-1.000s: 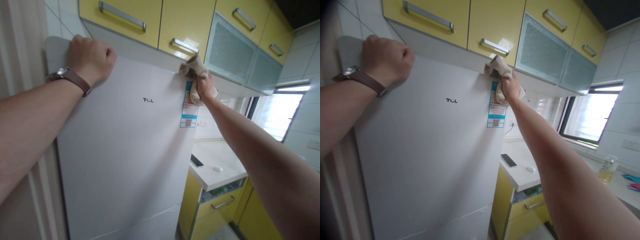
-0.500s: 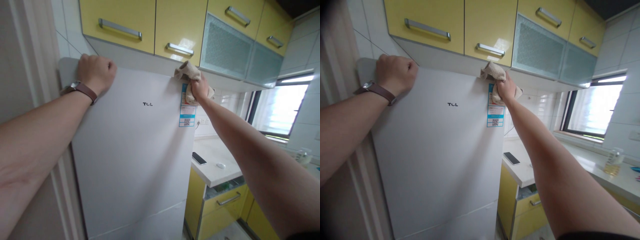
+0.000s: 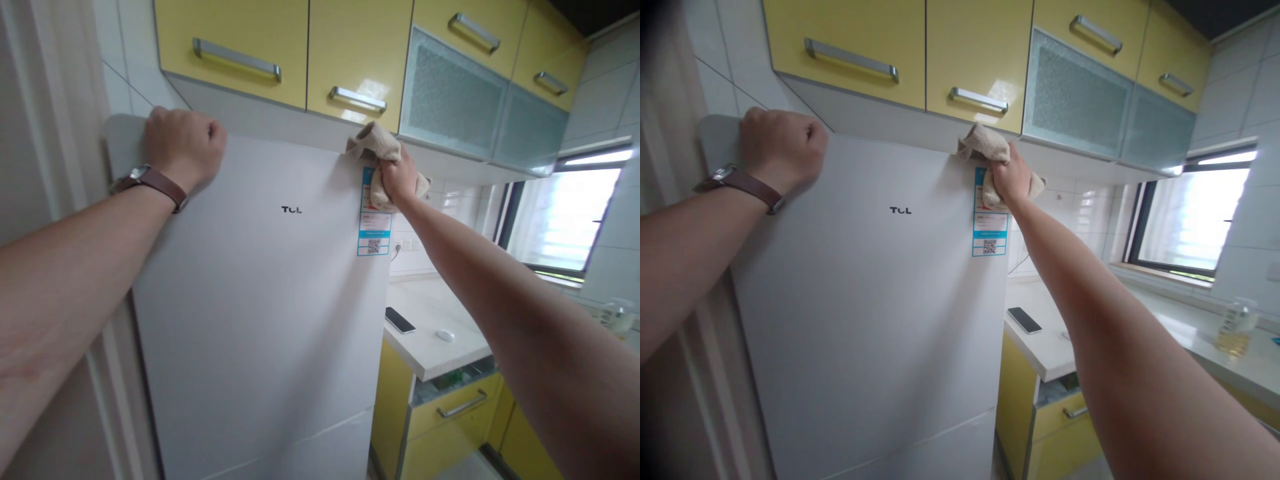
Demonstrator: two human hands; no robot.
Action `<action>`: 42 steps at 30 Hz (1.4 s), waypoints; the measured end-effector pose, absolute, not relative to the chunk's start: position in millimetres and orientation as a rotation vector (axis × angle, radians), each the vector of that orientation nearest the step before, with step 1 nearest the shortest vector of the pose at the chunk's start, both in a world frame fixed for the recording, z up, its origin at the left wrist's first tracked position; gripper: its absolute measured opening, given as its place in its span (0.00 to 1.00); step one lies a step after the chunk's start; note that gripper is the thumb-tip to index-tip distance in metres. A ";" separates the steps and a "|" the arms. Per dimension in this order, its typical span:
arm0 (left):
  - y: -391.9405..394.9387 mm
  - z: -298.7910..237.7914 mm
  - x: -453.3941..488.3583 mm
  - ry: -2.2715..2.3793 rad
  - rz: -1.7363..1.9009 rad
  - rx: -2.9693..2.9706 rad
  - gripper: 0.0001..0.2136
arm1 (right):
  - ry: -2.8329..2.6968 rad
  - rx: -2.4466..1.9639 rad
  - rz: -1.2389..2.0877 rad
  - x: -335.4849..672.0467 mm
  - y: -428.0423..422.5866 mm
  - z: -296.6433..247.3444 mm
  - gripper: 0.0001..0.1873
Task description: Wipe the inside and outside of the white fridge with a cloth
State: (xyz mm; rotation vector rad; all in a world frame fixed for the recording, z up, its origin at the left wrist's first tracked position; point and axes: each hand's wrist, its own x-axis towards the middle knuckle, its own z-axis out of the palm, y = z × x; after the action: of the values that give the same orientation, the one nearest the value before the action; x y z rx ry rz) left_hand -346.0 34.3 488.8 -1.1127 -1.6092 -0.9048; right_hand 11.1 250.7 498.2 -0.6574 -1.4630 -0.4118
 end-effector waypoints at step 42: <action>17.3 484.3 -337.8 -1.678 -0.757 -1.101 0.32 | -1.499 -0.827 -0.419 7.8 227.0 488.4 0.12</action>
State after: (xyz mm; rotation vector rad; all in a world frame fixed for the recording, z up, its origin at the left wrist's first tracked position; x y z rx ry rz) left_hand -337.8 17.3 484.3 -1.1005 -1.6781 -0.7572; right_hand 7.8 227.0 488.4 -0.8271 -1.4990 -0.4186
